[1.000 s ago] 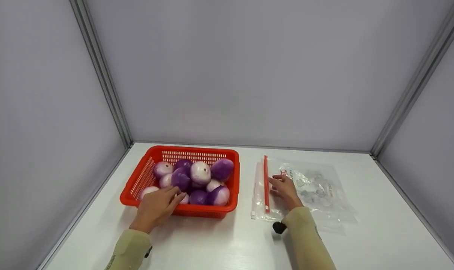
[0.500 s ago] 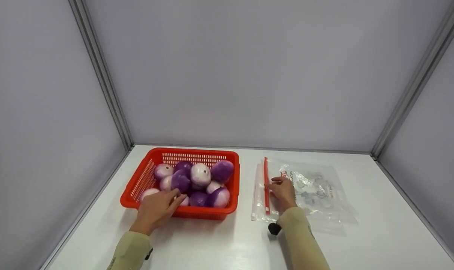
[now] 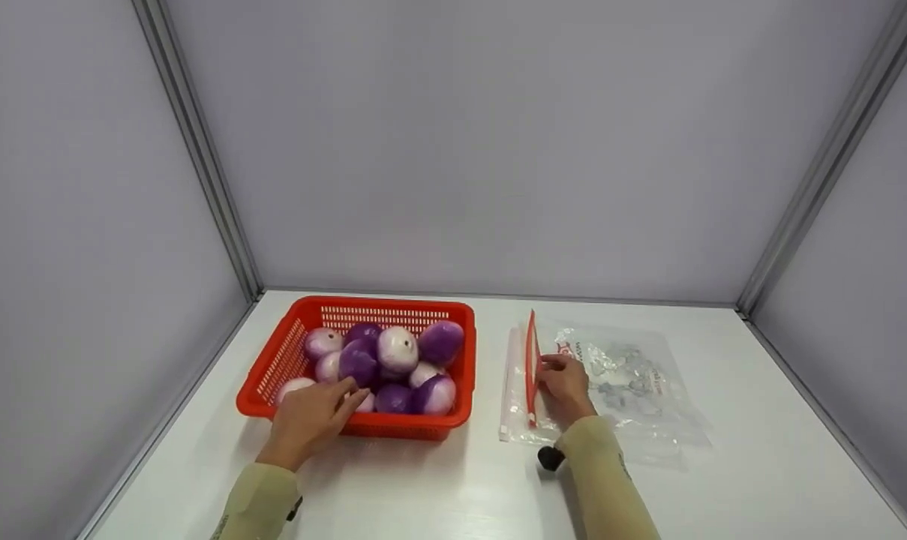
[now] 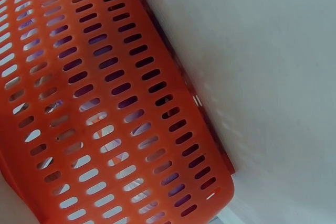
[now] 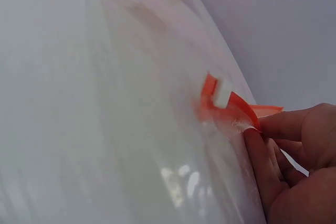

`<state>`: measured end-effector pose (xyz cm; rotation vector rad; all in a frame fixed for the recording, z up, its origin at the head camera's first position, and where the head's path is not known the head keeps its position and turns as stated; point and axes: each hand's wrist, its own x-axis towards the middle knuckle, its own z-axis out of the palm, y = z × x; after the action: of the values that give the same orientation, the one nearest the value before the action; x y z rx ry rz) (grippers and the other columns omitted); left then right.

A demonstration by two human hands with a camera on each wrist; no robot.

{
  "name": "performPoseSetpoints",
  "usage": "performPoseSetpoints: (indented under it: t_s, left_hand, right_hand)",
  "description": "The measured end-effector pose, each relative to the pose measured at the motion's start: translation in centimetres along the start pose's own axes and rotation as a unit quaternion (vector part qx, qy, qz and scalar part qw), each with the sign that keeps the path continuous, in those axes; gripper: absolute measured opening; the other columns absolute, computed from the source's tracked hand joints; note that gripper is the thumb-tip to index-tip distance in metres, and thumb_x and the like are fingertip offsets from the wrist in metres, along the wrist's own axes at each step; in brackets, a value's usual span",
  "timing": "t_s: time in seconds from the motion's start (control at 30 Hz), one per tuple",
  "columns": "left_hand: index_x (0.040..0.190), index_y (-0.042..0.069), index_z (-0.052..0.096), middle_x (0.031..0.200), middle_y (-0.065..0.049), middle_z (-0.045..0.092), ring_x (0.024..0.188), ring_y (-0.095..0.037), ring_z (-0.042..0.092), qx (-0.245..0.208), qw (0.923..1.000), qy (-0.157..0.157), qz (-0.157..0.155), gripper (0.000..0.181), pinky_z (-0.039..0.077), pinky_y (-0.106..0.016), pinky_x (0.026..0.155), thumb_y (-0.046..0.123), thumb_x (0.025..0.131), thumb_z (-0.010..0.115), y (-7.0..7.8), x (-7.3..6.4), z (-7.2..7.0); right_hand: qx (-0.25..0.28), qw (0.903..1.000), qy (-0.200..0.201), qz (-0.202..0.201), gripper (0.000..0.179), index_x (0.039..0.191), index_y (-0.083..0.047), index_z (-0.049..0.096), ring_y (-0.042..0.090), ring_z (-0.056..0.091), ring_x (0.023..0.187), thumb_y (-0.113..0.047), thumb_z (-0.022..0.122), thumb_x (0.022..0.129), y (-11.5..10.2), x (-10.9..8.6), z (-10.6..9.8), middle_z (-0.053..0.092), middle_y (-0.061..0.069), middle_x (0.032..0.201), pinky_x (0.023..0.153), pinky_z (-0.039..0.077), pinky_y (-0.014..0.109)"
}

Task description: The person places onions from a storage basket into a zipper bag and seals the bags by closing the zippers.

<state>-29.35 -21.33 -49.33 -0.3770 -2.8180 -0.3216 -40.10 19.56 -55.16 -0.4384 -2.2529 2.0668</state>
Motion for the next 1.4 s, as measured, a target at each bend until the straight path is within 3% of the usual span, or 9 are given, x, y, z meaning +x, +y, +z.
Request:
performPoseSetpoints:
  t_s: [0.13, 0.33, 0.57, 0.8, 1.03, 1.23, 1.4]
  left_hand:
    - [0.097, 0.023, 0.063, 0.063, 0.008, 0.046, 0.065, -0.018, 0.055, -0.002, 1.0, 0.006, 0.006, 0.029, 0.054, -0.037, 0.068, 0.05, 0.104, 0.056, -0.07, -0.04, 0.03]
    - [0.098, 0.023, 0.065, 0.064, 0.007, 0.048, 0.067, -0.019, 0.056, -0.004, 1.0, 0.007, -0.001, 0.029, 0.056, -0.039, 0.071, 0.05, 0.104, 0.056, -0.03, -0.07, 0.04]
    - [0.099, 0.022, 0.064, 0.064, 0.007, 0.047, 0.065, -0.018, 0.052, -0.003, 1.0, 0.004, -0.002, 0.03, 0.053, -0.037, 0.068, 0.051, 0.104, 0.056, -0.01, -0.12, 0.03]
    - [0.09, 0.023, 0.056, 0.062, 0.006, 0.041, 0.059, -0.015, 0.042, -0.006, 0.9999, 0.004, 0.008, 0.032, 0.038, -0.031, 0.058, 0.052, 0.104, 0.053, -0.11, -0.21, -0.08]
    - [0.094, 0.023, 0.06, 0.062, 0.007, 0.043, 0.059, -0.015, 0.043, -0.003, 0.9999, 0.006, 0.015, 0.033, 0.04, -0.031, 0.058, 0.053, 0.105, 0.052, -0.19, -0.19, -0.02]
    - [0.105, 0.019, 0.068, 0.063, 0.006, 0.045, 0.06, -0.017, 0.045, 0.004, 0.9998, 0.011, 0.015, 0.036, 0.049, -0.035, 0.062, 0.052, 0.104, 0.054, -0.14, -0.17, 0.04]
    - [0.098, 0.02, 0.063, 0.061, 0.006, 0.041, 0.058, -0.016, 0.042, 0.006, 0.9997, 0.014, 0.022, 0.033, 0.042, -0.032, 0.057, 0.052, 0.104, 0.054, -0.19, -0.15, 0.01]
  right_hand:
    - [0.024, 0.9996, -0.012, -0.007, 0.039, 0.128, 0.008, 0.062, 0.024, 0.063, 0.092, 0.012, 0.068, 0.09, 0.11, -0.05, -0.3, 0.064, 0.021, 0.109, 0.076, 0.057, 0.028]
    - [0.071, 0.9967, -0.04, 0.005, 0.043, 0.133, 0.007, 0.059, 0.028, 0.062, 0.099, 0.012, 0.066, 0.092, 0.33, -0.17, -0.62, 0.059, 0.022, 0.115, 0.082, 0.058, 0.032]
    - [0.058, 0.9972, -0.047, 0.01, 0.043, 0.135, 0.005, 0.059, 0.026, 0.062, 0.099, 0.01, 0.066, 0.093, 0.46, -0.14, -0.88, 0.06, 0.02, 0.115, 0.083, 0.059, 0.032]
    - [0.02, 0.9988, -0.038, -0.026, 0.04, 0.132, 0.009, 0.062, 0.019, 0.064, 0.084, 0.012, 0.065, 0.092, 0.34, -0.05, -0.93, 0.065, 0.019, 0.105, 0.073, 0.057, 0.026]
    - [0.067, 0.9968, -0.042, -0.013, 0.044, 0.133, 0.012, 0.06, 0.022, 0.063, 0.086, 0.017, 0.064, 0.09, 0.31, 0.04, -0.79, 0.063, 0.021, 0.106, 0.073, 0.056, 0.027]
    - [0.084, 0.9953, -0.047, -0.004, 0.045, 0.135, 0.01, 0.058, 0.024, 0.064, 0.091, 0.016, 0.064, 0.091, 0.37, 0.08, -0.84, 0.062, 0.022, 0.111, 0.075, 0.058, 0.028]
    - [0.085, 0.9952, -0.047, 0.013, 0.044, 0.136, 0.007, 0.059, 0.025, 0.064, 0.095, 0.013, 0.064, 0.093, 0.3, 0.15, -0.88, 0.061, 0.021, 0.115, 0.078, 0.058, 0.029]
